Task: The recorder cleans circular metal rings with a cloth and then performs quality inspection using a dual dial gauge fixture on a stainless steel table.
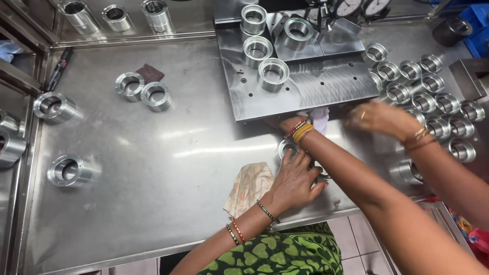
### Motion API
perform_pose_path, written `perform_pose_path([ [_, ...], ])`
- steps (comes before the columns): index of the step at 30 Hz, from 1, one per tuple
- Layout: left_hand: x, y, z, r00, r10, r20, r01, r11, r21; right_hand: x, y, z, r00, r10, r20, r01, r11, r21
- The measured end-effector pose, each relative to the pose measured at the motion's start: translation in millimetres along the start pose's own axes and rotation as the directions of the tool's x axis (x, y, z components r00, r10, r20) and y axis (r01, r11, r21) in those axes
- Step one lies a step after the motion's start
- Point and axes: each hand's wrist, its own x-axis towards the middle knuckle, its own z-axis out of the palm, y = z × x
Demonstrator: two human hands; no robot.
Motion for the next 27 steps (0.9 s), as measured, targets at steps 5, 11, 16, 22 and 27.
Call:
perform_pose_path([
  [5, -2.0, -1.8, -2.2, 1.0, -0.004, -0.015, 0.004, 1.0, -0.01, 16.9, -22.8, -6.7, 0.987, -0.113, -0.11, 0.099, 0.987, -0.128],
  [11, -0.2, 0.0, -1.4, 1.0, -0.012, 0.026, 0.011, 1.0, 0.029, 14.5, 6.3, 16.7, 0.967, -0.093, -0.236, 0.077, 0.994, -0.078],
  [16, -3.2, -2.8, -0.4, 0.999, 0.014, -0.039, -0.015, 1.0, -0.014, 2.8, 7.9, 15.3, 0.989, -0.111, -0.096, 0.081, 0.958, -0.276],
  [22, -1.3, -3.0, -2.6, 0.999, -0.018, 0.045, 0.017, 1.0, 0.018, -29.7, 17.9, -43.8, 0.986, 0.024, 0.163, -0.02, 0.999, -0.028],
  [27, -0.8, 4.2, -22.7, 0.999, -0.001, 0.04, 0.001, 1.0, 0.008, -46.7, -16.3, -117.1, 0.796, 0.332, 0.506, -0.303, 0.942, -0.142],
])
